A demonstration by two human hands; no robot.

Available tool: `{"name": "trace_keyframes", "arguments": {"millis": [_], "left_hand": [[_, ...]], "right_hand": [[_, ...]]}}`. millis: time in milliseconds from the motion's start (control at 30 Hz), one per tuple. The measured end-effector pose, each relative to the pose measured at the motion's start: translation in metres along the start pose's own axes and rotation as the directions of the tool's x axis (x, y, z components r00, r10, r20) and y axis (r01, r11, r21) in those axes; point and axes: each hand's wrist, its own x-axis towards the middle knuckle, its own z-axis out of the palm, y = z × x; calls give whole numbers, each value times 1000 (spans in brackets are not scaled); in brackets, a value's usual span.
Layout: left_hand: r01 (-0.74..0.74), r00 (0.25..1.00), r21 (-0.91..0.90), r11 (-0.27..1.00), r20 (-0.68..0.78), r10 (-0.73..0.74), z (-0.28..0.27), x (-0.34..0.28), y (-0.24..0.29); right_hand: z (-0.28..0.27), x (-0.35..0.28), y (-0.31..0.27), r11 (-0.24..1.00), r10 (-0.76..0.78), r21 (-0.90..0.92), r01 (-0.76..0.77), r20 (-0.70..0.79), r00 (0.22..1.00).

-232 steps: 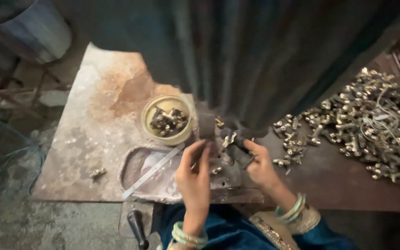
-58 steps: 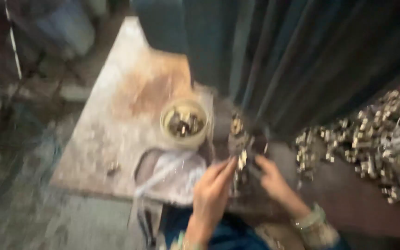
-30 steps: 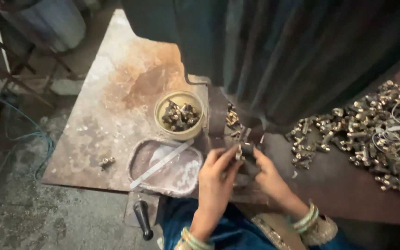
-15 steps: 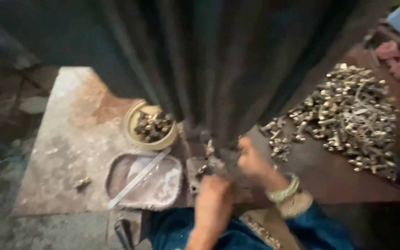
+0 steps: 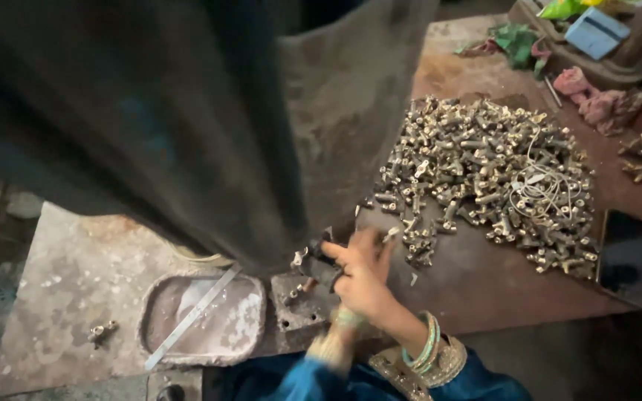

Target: The person sits at a bench machine and repeatedly picks up small metal fittings from a pile on the worktable, places each fitting under the machine head, operates the machine on it, and drops the processed fitting into a bowl, working through the pile one piece at a time.

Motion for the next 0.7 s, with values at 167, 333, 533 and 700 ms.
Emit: {"name": "trace_keyframes", "arguments": {"millis": [167,333,533,700], "left_hand": [[742,499,-637,207,732,464,-71,3,-103],[725,504,-666,172,685,526,-158,22,-122],[-587,671,-713,385,-162,723,-128,31,-152],[-644,657,-594,481,-108,746,-136,25,-149]], "right_hand": [[-19,21,-44,997,11,-72,11,297,955],[-26,35,-87,980,32,-186,69,490,871],[-28,31,-80,961,1,-239,140,508,861],[-26,28,-81,964,-7,-228,135,488,873]]}}
